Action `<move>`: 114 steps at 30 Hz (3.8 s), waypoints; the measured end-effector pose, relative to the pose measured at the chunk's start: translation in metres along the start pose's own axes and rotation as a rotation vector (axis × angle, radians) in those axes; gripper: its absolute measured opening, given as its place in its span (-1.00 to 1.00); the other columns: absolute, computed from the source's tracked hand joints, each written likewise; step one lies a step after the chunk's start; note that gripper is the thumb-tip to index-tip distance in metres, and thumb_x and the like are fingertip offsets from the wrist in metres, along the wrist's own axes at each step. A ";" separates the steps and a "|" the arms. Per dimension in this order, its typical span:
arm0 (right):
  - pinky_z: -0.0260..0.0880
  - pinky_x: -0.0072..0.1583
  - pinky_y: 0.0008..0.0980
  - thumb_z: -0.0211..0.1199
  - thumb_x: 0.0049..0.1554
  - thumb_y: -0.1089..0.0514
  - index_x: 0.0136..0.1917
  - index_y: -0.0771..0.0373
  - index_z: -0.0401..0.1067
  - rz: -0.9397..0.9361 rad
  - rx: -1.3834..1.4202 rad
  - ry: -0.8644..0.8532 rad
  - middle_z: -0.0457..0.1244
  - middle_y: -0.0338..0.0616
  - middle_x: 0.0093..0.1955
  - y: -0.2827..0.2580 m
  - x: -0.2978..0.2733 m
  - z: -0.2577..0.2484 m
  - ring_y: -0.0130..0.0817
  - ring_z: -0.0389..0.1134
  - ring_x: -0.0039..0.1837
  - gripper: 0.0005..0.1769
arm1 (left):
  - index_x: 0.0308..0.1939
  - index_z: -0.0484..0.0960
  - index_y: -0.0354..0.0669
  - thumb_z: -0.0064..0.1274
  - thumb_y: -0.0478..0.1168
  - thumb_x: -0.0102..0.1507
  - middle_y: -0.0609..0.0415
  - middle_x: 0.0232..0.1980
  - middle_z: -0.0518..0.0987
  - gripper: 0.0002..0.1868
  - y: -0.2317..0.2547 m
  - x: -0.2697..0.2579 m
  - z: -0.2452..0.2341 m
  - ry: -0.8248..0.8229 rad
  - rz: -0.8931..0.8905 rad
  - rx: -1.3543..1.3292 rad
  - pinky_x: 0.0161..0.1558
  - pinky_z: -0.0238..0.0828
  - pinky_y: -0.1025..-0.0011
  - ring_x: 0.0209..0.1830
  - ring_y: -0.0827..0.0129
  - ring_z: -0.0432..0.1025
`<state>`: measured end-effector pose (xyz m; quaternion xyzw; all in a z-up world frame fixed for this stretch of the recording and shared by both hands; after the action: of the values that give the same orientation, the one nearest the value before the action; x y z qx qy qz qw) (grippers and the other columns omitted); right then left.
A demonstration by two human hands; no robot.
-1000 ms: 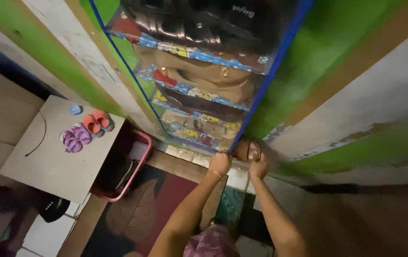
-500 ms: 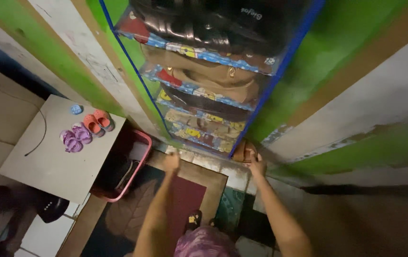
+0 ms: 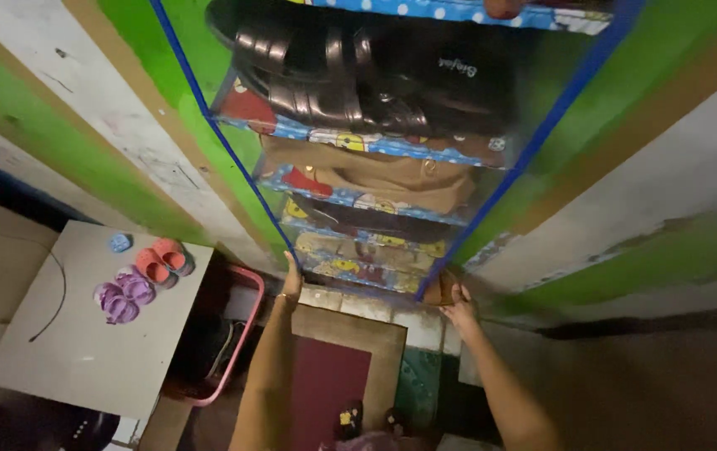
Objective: Organizing shoes by placing them into a hanging shoe rack with zippered compartments
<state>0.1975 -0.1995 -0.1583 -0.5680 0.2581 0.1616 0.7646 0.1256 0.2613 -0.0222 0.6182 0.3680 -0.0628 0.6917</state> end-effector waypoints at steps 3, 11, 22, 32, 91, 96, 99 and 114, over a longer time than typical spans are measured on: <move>0.37 0.30 0.07 0.45 0.12 -0.30 0.56 0.14 0.12 0.009 0.037 -0.031 0.15 0.24 0.36 0.020 0.019 -0.006 0.24 0.30 0.25 -0.04 | 0.61 -0.07 -0.24 -0.63 0.74 0.21 -0.30 0.64 -0.11 0.27 0.010 -0.018 0.007 -0.007 0.031 -0.248 0.61 -0.41 -0.02 0.66 -0.13 -0.28; 0.35 0.31 0.16 0.38 0.20 -0.24 0.54 0.08 0.16 0.019 0.093 0.013 0.23 0.19 0.29 0.014 0.005 0.024 0.24 0.33 0.22 -0.20 | 0.59 -0.18 -0.47 -0.54 0.86 0.08 -0.51 0.59 -0.07 0.52 -0.033 0.016 -0.017 0.187 -0.070 -0.203 0.61 -0.54 0.07 0.65 -0.14 -0.21; 0.22 0.31 0.27 0.23 0.31 -0.08 0.31 0.17 0.35 0.049 0.131 0.037 0.29 0.10 0.20 0.022 0.002 0.027 0.17 0.35 0.21 -0.58 | 0.10 0.39 -0.52 -0.43 0.32 0.17 -0.45 0.11 0.31 -0.12 -0.102 0.090 -0.038 0.463 0.309 0.456 0.18 0.01 0.01 0.19 -0.18 0.18; 0.53 -0.29 -0.33 0.22 0.29 0.05 0.48 0.00 0.25 -0.136 -0.064 0.079 0.33 0.02 -0.08 0.045 0.058 -0.004 -0.23 0.36 -0.30 -0.49 | -0.49 0.78 -0.08 0.35 -0.22 -0.03 -0.03 -0.52 0.65 -0.93 -0.079 0.141 -0.050 0.178 0.284 0.878 -0.48 0.50 0.38 -0.42 0.08 0.63; -0.67 0.69 -0.19 -0.39 0.31 -0.38 0.63 -0.04 -0.02 0.150 0.479 -0.072 -0.29 -0.36 0.73 0.064 0.033 0.084 -0.33 -0.34 0.73 -0.24 | 0.47 0.25 -0.37 -0.71 0.60 0.35 -0.36 0.42 0.34 0.13 -0.101 0.078 -0.009 -0.013 0.173 0.499 0.52 -0.09 -0.05 0.48 -0.16 0.17; 0.26 0.14 -0.34 0.01 0.09 -0.74 0.32 -0.29 0.45 0.298 0.292 -0.080 0.31 -0.25 0.10 0.157 0.130 0.017 -0.30 0.35 0.04 -0.21 | 0.50 0.30 -0.17 -0.58 0.54 0.39 -0.26 0.45 0.35 -0.02 -0.094 0.069 -0.007 -0.050 0.185 0.515 0.54 -0.06 0.00 0.51 -0.09 0.15; -0.08 0.54 -0.25 -0.17 0.22 -0.62 0.50 -0.29 0.26 0.277 0.315 -0.062 0.05 -0.37 0.61 0.132 0.107 0.031 -0.34 0.14 0.53 -0.24 | 0.48 0.34 -0.22 -0.64 0.47 0.42 -0.28 0.44 0.36 -0.05 -0.093 0.073 -0.006 -0.099 0.245 0.515 0.53 -0.02 0.00 0.50 -0.08 0.18; 0.20 0.36 -0.31 -0.14 0.19 -0.62 0.20 -0.33 0.54 0.223 0.253 -0.168 0.38 -0.36 0.24 0.075 0.061 0.065 -0.33 0.32 0.26 -0.34 | 0.43 0.22 0.01 -0.23 0.35 0.40 -0.45 0.31 0.44 -0.30 -0.053 0.016 -0.004 -0.022 0.263 0.361 0.44 0.16 -0.12 0.40 -0.27 0.26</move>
<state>0.2200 -0.1181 -0.2378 -0.4197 0.2727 0.2584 0.8262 0.1067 0.2585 -0.0738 0.7738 0.2592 -0.0437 0.5763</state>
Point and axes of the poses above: each hand's wrist, its own x-axis towards the middle knuckle, its own z-axis out of the palm, y = z × x, the point moved 7 cm from there along x, towards the middle knuckle
